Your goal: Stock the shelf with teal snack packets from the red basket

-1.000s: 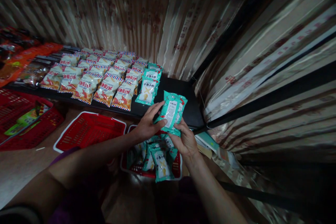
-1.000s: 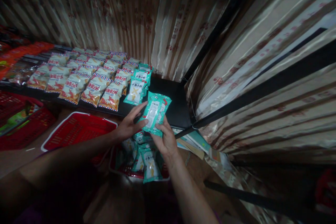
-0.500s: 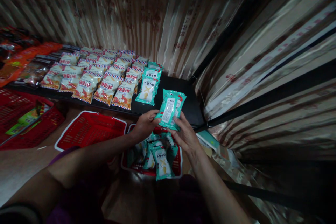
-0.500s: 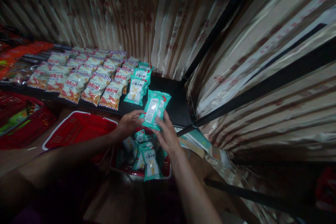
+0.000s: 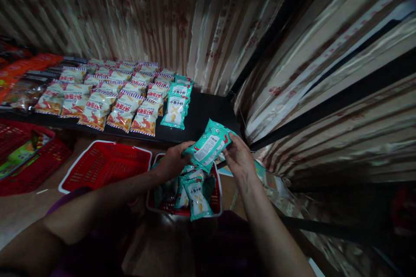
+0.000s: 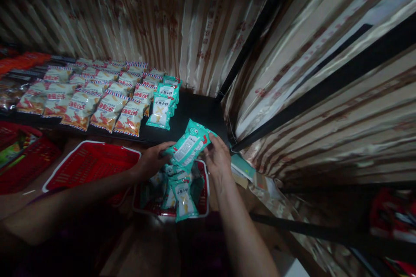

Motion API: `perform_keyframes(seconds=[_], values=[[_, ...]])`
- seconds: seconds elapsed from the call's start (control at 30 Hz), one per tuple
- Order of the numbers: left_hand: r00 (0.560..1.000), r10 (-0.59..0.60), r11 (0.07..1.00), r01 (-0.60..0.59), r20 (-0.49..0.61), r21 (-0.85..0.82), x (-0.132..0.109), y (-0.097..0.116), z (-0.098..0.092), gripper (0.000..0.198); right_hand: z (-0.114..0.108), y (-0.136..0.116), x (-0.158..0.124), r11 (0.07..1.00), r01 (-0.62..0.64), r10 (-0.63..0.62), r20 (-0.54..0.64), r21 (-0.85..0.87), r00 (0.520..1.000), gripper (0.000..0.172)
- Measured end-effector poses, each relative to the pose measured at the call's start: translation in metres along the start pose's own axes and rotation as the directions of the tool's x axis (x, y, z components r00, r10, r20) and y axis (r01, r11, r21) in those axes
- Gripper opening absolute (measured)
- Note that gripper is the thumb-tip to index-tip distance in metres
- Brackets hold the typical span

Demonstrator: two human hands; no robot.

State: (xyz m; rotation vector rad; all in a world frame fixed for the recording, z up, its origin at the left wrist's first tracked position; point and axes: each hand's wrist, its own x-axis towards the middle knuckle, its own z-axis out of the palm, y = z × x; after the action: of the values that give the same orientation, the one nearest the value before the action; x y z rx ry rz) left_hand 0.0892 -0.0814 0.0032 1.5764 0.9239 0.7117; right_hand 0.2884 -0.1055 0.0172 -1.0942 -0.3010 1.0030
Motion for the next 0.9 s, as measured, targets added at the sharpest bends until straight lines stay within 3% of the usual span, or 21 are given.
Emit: perform_keyframes(seconds=[0.13,0.23,0.4,0.53,0.8,0.9], values=[[0.998,-0.059,0.996,0.059,0.004,-0.065,-0.003,-0.006,0.005,0.042,-0.003,0.003,0.004,0.999,0.018,-0.017,-0.042,0.035,0.999,0.023],[1.0,-0.019,0.991,0.02,0.012,-0.133,-0.002,-0.007,0.003,0.043,-0.004,0.002,0.006,0.998,0.031,-0.03,-0.032,0.046,0.999,0.024],[0.998,-0.055,0.956,0.056,0.013,-0.288,0.006,0.012,-0.007,0.051,0.006,0.004,-0.005,0.999,-0.04,0.04,-0.008,0.001,0.999,0.028],[0.997,-0.069,0.918,0.07,0.015,-0.391,0.014,0.023,-0.006,0.04,0.02,0.007,-0.021,0.986,-0.124,0.133,0.081,-0.115,0.988,0.031],[0.98,-0.15,0.928,0.093,-0.134,-0.362,0.021,0.015,-0.004,0.033,0.025,0.013,-0.031,0.982,-0.092,0.112,0.111,-0.166,0.988,0.031],[0.978,-0.066,0.968,0.015,-0.196,-0.252,0.016,0.014,0.0,0.039,0.022,0.016,-0.027,0.983,-0.022,0.032,0.055,-0.18,0.998,0.03]])
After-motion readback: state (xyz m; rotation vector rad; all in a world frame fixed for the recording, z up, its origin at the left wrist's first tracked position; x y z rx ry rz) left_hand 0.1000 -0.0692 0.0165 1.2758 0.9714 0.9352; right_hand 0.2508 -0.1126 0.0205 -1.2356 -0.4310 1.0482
